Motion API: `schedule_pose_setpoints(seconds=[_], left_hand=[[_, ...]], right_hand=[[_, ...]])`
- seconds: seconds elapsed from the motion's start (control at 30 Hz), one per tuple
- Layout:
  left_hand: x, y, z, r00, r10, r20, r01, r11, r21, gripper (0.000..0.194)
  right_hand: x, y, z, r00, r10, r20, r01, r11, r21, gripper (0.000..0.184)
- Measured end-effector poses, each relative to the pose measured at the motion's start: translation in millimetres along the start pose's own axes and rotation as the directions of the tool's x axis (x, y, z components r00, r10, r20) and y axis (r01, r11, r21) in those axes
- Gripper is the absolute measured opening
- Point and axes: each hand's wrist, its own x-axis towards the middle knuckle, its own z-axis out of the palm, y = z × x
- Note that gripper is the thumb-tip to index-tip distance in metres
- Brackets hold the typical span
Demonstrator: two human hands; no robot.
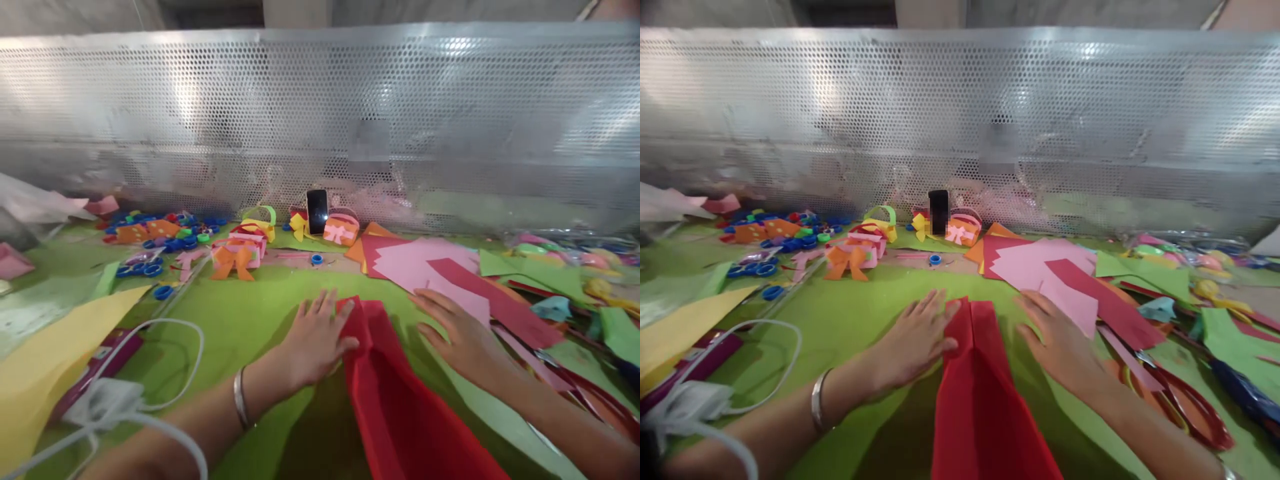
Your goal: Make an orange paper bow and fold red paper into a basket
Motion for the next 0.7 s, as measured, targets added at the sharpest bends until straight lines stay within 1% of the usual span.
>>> schedule_pose_setpoints(seconds=[0.07,0.13,0.2,0.27,0.3,0.4,0.47,0.53,0.57,0.6,0.63,0.7], left_hand=[[-1.9,6.2,-6.9,0.997,-0.067,-0.044,0.064,0.996,-0.066,0.05],[-5.0,12.1,-10.9,0.995,-0.095,-0.04,0.089,0.989,-0.121,0.045],[-9.0,17.4,-11.2,0.992,-0.12,-0.029,0.113,0.979,-0.17,0.043],[-12.6,22.1,-7.8,0.986,-0.16,-0.05,0.145,0.963,-0.229,0.049],[-13.7,24.3,-4.9,0.981,-0.183,-0.068,0.159,0.951,-0.264,0.053],[-12.5,28.5,6.6,0.96,-0.257,-0.113,0.191,0.893,-0.408,0.066],[-8.5,29.0,14.2,0.939,-0.324,-0.115,0.22,0.822,-0.525,0.074],[-3.8,28.4,19.4,0.915,-0.393,-0.091,0.245,0.722,-0.647,0.079],[-1.8,27.8,20.7,0.907,-0.415,-0.073,0.247,0.662,-0.707,0.076],[-0.1,27.2,21.1,0.904,-0.424,-0.05,0.238,0.598,-0.765,0.068],[1.2,26.4,20.5,0.907,-0.421,-0.027,0.221,0.529,-0.819,0.055],[2.6,24.8,17.3,0.92,-0.391,0.019,0.183,0.388,-0.903,0.025]], right_hand=[[-10.3,-1.5,-12.6,0.998,0.055,0.036,-0.056,0.998,0.032,0.035],[-15.9,-10.1,-19.0,0.992,0.073,0.102,-0.081,0.994,0.071,0.026],[-16.2,-21.5,-17.8,0.986,0.084,0.147,-0.1,0.989,0.106,0.019],[-13.5,-31.9,-10.1,0.982,0.104,0.159,-0.126,0.983,0.132,0.01],[-12.1,-36.1,-4.6,0.981,0.112,0.159,-0.136,0.98,0.148,0.011],[-9.6,-44.7,12.8,0.981,0.126,0.15,-0.157,0.964,0.213,0.029],[-9.0,-47.1,20.2,0.98,0.13,0.15,-0.167,0.948,0.27,0.04],[-7.8,-46.8,21.8,0.982,0.127,0.144,-0.168,0.93,0.328,0.042],[-6.6,-45.6,20.7,0.983,0.129,0.129,-0.168,0.919,0.356,0.041],[-4.9,-43.8,18.9,0.984,0.14,0.106,-0.171,0.907,0.384,0.041],[-3.0,-41.6,17.0,0.984,0.158,0.077,-0.175,0.894,0.413,0.042],[0.3,-37.6,14.5,0.979,0.202,0.024,-0.189,0.86,0.474,0.052]])
